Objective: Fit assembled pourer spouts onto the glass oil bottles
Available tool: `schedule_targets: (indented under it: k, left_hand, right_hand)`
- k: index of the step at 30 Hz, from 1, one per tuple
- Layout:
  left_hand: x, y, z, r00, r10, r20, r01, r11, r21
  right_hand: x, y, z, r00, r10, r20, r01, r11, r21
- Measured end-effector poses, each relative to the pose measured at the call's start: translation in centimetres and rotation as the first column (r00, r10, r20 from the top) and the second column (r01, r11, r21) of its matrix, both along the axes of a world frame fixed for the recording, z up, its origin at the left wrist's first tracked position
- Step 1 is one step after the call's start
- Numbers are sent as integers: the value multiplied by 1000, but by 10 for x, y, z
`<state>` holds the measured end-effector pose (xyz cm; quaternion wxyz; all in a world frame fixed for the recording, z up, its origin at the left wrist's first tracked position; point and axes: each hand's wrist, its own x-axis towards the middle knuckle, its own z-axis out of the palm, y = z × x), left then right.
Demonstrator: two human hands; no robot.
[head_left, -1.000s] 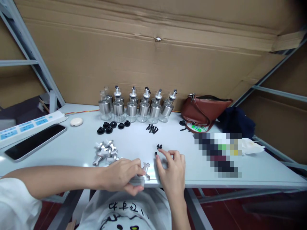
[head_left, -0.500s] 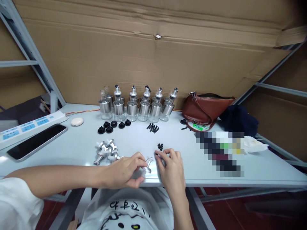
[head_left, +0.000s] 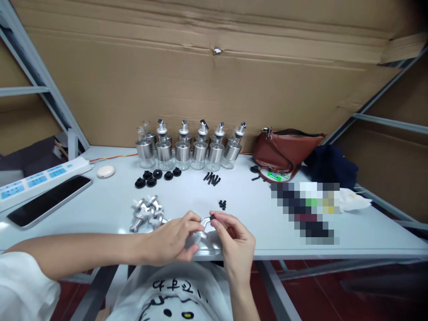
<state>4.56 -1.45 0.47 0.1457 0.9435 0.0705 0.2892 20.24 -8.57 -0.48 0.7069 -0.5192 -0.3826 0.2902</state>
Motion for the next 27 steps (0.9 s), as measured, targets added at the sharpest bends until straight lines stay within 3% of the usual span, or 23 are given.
schedule_targets:
  k: [8, 13, 16, 19, 21, 27]
  left_hand:
    - [0, 0, 3, 998, -34, 49, 34, 999, 16]
    - [-1, 0, 4, 997, -54, 46, 52, 998, 44]
    - [-1, 0, 5, 997, -64, 47, 61, 997, 51]
    - [-2, 0, 5, 998, -38, 46, 34, 997, 71]
    - [-2, -1, 5, 998, -30, 50, 25, 994, 107]
    - [-1, 0, 10, 996, -16, 87, -3, 978, 210]
  right_hand:
    - [4, 0, -1, 998, 52, 30, -54, 996, 69]
    - [7, -2, -3, 979, 193, -70, -189, 980, 63]
    - [7, -2, -1, 906, 370, -207, -370, 928, 39]
    - [7, -2, 5, 778, 567, -271, -574, 817, 62]
    - [7, -1, 7, 740, 607, -288, -612, 786, 85]
    - [8, 1, 4, 723, 587, -363, -586, 800, 128]
